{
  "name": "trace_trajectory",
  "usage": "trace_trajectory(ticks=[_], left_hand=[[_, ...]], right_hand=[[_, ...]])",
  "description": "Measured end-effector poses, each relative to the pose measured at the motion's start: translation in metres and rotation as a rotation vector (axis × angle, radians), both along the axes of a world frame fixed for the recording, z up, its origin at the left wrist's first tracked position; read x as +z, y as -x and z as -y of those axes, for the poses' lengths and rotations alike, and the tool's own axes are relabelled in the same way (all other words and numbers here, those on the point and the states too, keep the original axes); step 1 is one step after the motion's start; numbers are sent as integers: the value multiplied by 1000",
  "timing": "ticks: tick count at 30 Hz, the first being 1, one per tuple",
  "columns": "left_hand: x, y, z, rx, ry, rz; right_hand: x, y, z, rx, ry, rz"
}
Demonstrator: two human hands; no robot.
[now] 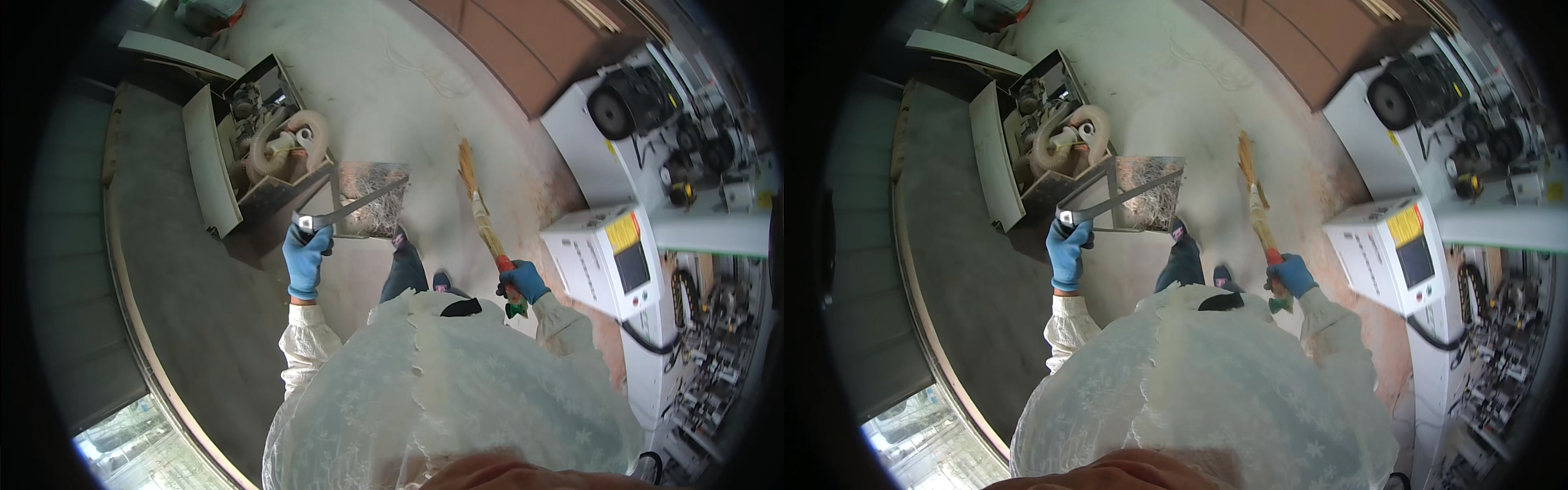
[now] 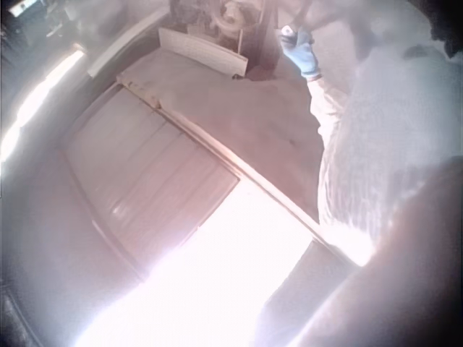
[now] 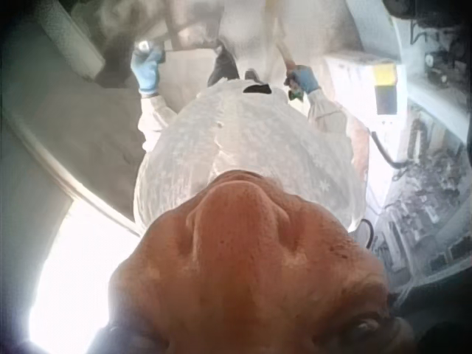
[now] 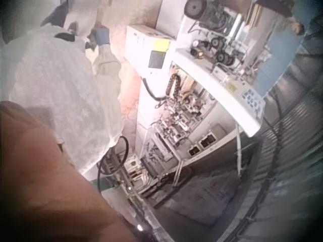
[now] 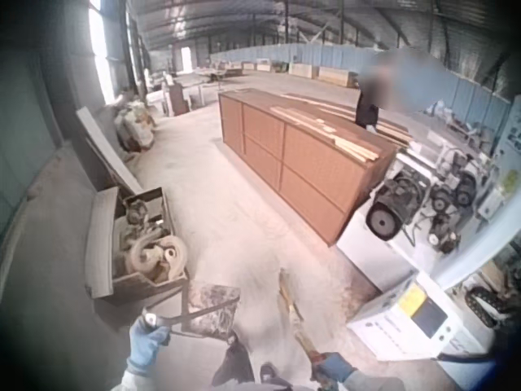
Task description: The person sweeps sawdust and debris from a workshop floor using a broom and dustpan, then empties the collected material into a large bag. The person repeats the sweeping and collecting process across different areas of the floor.
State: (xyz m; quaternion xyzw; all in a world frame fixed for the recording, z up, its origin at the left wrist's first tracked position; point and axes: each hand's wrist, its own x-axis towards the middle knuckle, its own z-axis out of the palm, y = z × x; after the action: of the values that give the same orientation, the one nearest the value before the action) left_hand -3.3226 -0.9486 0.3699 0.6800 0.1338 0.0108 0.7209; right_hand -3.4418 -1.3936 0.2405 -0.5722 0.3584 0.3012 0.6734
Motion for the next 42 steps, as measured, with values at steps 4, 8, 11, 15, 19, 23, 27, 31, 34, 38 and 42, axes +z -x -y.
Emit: trace_trajectory(ticks=[4, 8, 11, 15, 19, 23, 27, 31, 34, 38, 42], left_hand=[[-8, -117, -3, 4, -34, 16], [-4, -228, -6, -19, -29, -27], [7, -315, -13, -25, -36, -46], [12, -426, -29, -25, -51, 0], [14, -540, -54, 45, -42, 57], [26, -643, -73, 130, -23, 82], [43, -737, -125, 236, -144, 99], [44, -830, -174, 362, -387, 142], [41, -899, -205, 443, -382, 121], [37, -1011, -243, 488, -382, 232], [41, -1112, -288, 544, -368, 213]], right_hand=[[-15, -117, -5, -33, 21, 51], [-12, -224, -8, -86, -35, -4], [-4, -298, -15, -102, -59, 23], [6, -391, -39, -117, -44, 100], [14, -504, -66, -104, -66, 93], [8, -648, -81, -25, -56, 151], [32, -799, -117, 135, -104, 148], [83, -940, -166, 205, -100, 150], [100, -1037, -191, 242, -130, 190], [98, -1155, -226, 266, -32, 181], [98, -1251, -265, 285, -74, 210]])
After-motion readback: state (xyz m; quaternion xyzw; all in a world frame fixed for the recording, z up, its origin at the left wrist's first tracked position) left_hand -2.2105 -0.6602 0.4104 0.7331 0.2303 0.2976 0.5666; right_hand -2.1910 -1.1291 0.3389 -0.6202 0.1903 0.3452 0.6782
